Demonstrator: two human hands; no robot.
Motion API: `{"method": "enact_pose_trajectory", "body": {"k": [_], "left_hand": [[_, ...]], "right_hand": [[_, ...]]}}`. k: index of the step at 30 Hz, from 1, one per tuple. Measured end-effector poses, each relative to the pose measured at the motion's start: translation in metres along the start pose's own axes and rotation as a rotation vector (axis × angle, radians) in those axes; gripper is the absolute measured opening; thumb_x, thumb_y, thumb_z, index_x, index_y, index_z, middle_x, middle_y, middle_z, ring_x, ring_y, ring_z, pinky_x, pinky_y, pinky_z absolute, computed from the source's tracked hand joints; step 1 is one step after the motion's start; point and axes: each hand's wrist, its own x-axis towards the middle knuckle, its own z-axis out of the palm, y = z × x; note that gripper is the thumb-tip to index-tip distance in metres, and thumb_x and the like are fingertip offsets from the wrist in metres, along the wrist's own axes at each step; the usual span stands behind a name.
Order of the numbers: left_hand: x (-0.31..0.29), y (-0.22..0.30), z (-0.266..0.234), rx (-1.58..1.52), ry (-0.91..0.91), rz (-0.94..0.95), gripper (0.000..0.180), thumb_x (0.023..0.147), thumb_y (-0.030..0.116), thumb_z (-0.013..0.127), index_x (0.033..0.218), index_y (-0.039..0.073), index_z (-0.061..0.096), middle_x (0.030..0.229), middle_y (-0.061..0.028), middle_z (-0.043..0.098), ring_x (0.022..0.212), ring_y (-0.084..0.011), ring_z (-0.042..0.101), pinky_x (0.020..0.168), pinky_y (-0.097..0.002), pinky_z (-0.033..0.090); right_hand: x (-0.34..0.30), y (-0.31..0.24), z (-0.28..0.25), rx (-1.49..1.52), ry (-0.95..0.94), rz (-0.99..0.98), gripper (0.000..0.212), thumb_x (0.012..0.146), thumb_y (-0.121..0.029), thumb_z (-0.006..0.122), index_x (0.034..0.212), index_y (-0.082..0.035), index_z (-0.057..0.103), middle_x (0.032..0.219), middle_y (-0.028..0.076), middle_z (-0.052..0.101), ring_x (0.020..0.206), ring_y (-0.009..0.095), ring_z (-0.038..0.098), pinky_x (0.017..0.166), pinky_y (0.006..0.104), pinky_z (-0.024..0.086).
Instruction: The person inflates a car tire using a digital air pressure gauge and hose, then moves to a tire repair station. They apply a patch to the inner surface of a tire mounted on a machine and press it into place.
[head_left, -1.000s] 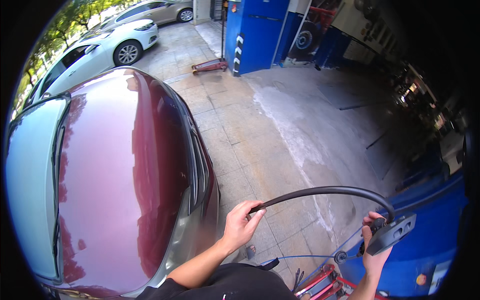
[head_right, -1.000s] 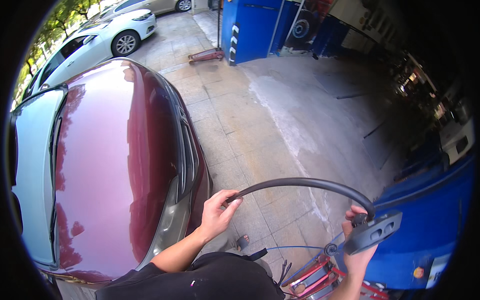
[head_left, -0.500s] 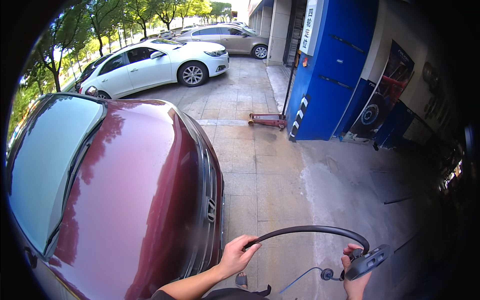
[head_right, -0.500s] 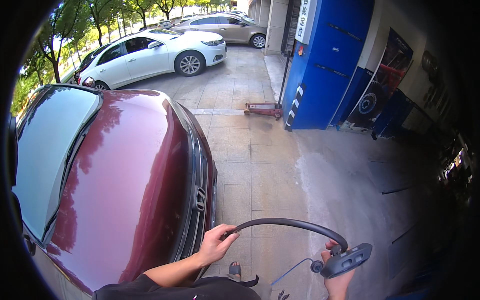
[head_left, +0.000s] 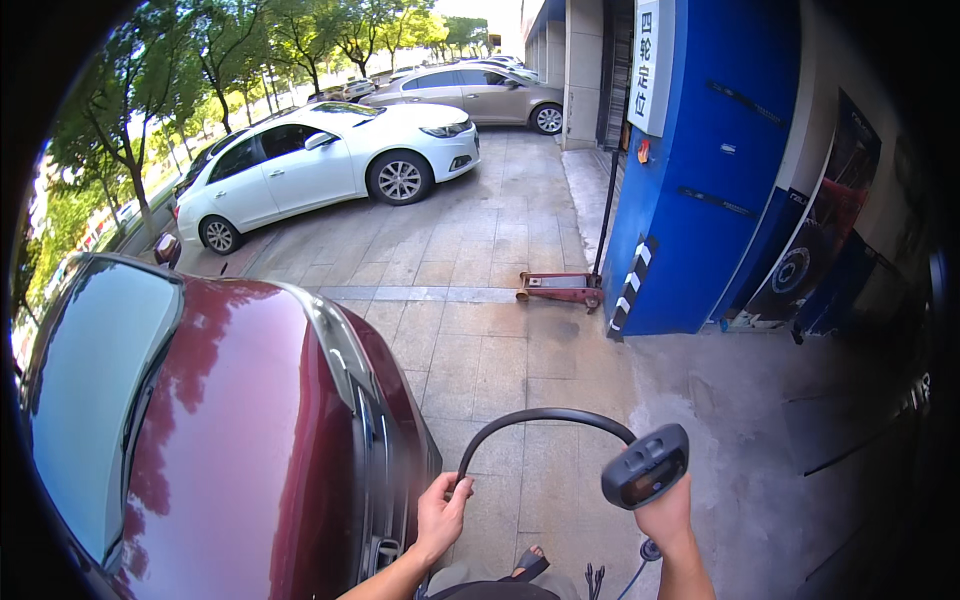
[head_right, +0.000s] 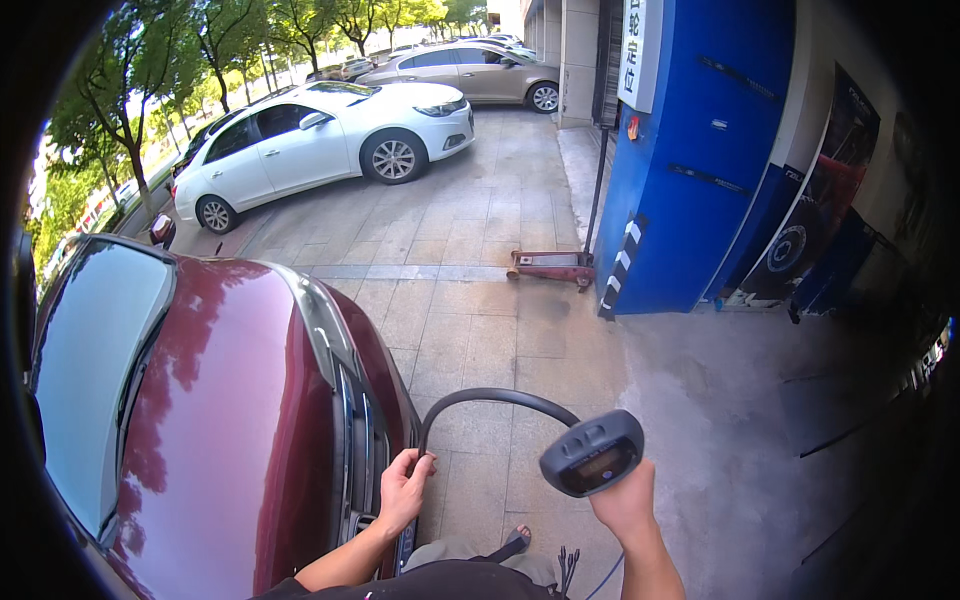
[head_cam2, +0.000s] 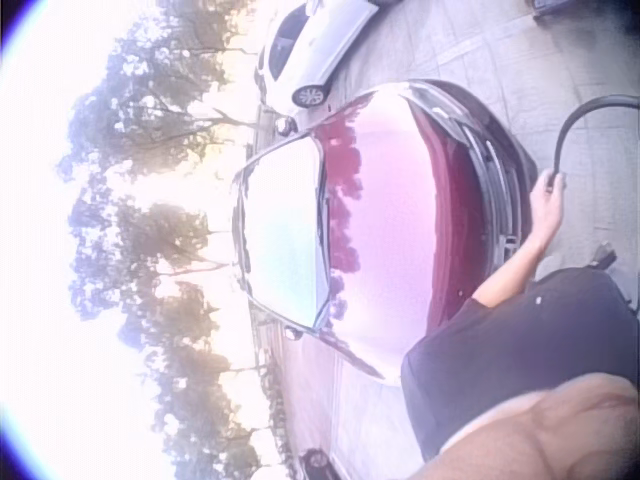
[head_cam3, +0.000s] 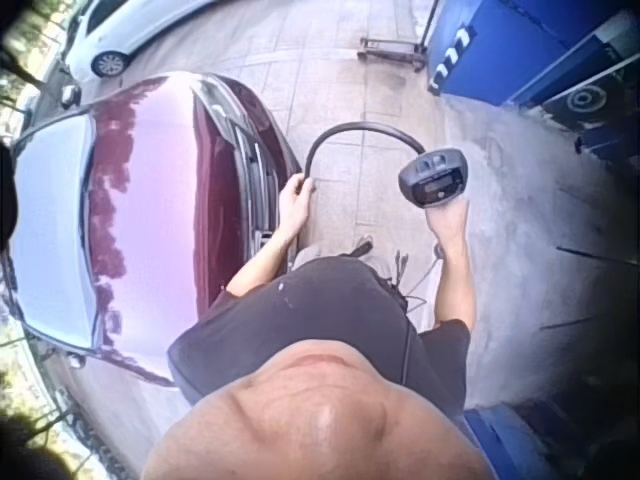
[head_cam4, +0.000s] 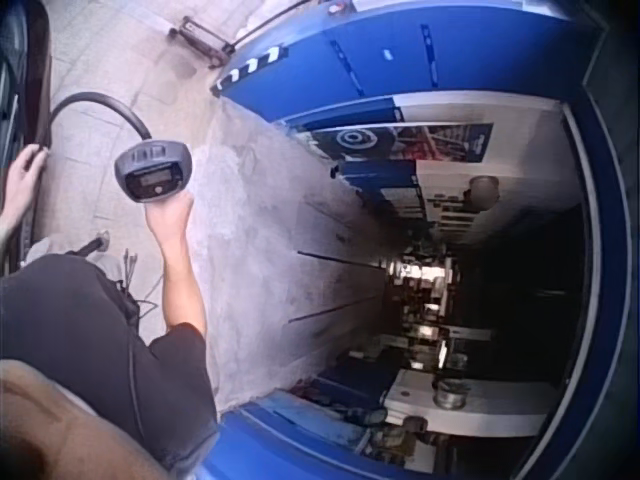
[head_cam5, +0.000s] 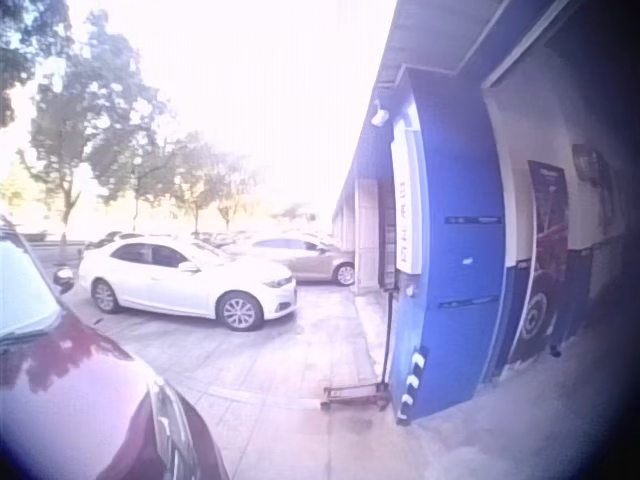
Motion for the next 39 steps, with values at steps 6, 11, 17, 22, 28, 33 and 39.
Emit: {"method": "enact_pose_trajectory", "body": {"k": [6, 11, 17, 22, 28, 33, 39], "left_hand": [[0.133, -0.018, 0.016, -0.174, 0.145, -0.163, 0.017, 0.104, 0.019, 0.059, 0.099, 0.004, 0.065, 0.079, -0.0002, 0.062, 0.059, -0.0048, 0.048, 0.053, -0.0216, 0.039], [0.28, -0.037, 0.026, -0.156, 0.107, -0.138, 0.021, 0.106, 0.022, 0.058, 0.096, 0.004, 0.062, 0.075, 0.0013, 0.059, 0.057, -0.0028, 0.044, 0.051, -0.021, 0.034], [0.488, -0.036, 0.036, 0.14, -0.088, -0.176, 0.026, 0.104, 0.022, 0.056, 0.11, -0.001, 0.068, 0.088, -0.0069, 0.07, 0.067, -0.0099, 0.059, 0.06, -0.0271, 0.048], [0.64, -0.041, 0.07, 0.111, -0.192, -0.037, 0.028, 0.103, 0.024, 0.055, 0.107, -0.001, 0.068, 0.089, -0.0101, 0.07, 0.073, -0.0173, 0.063, 0.066, -0.0333, 0.05], [0.811, -0.028, 0.113, 0.591, -0.304, 0.208, 0.027, 0.1, 0.024, 0.056, 0.103, 0.001, 0.07, 0.092, -0.0213, 0.069, 0.087, -0.0392, 0.066, 0.079, -0.0459, 0.051], [0.948, 0.005, 0.111, 0.606, -0.722, 0.175, 0.028, 0.093, 0.015, 0.059, 0.115, 0.001, 0.07, 0.11, -0.0169, 0.072, 0.102, -0.0334, 0.069, 0.089, -0.0433, 0.053], [1.144, 0.029, 0.198, 0.104, -1.369, -0.426, 0.06, 0.11, 0.049, 0.034, 0.137, 0.0, 0.058, 0.123, -0.0126, 0.07, 0.101, -0.0187, 0.069, 0.084, -0.031, 0.056]], "right_hand": [[0.182, 0.035, 0.084, -0.087, -0.198, -0.175, 0.016, 0.076, -0.01, 0.076, 0.088, -0.004, 0.068, 0.079, 0.022, 0.069, 0.078, 0.043, 0.07, 0.066, 0.0439, 0.057], [0.297, 0.063, 0.144, -0.118, -0.204, -0.122, 0.019, 0.075, -0.013, 0.077, 0.089, -0.004, 0.068, 0.082, 0.022, 0.069, 0.079, 0.043, 0.068, 0.067, 0.0445, 0.057], [0.422, 0.1, 0.19, -0.126, -0.128, 0.041, 0.021, 0.074, -0.01, 0.077, 0.092, -0.005, 0.068, 0.084, 0.019, 0.071, 0.081, 0.041, 0.07, 0.069, 0.0426, 0.057], [0.511, 0.147, 0.224, -0.114, 0.018, 0.083, 0.023, 0.074, -0.009, 0.076, 0.096, -0.005, 0.071, 0.086, 0.019, 0.071, 0.083, 0.04, 0.071, 0.07, 0.0398, 0.057], [0.649, 0.205, 0.27, -0.101, 0.115, 0.11, 0.025, 0.074, -0.009, 0.076, 0.099, -0.006, 0.072, 0.09, 0.019, 0.072, 0.088, 0.04, 0.071, 0.075, 0.041, 0.057], [0.756, 0.208, 0.301, -0.247, 0.028, 0.066, 0.034, 0.076, -0.006, 0.072, 0.11, -0.01, 0.072, 0.104, 0.013, 0.073, 0.098, 0.037, 0.069, 0.084, 0.0433, 0.055], [0.847, 0.216, 0.358, -0.532, 0.023, 0.101, 0.04, 0.074, -0.003, 0.073, 0.112, -0.015, 0.074, 0.108, 0.005, 0.07, 0.11, 0.028, 0.063, 0.096, 0.0407, 0.048]]}}
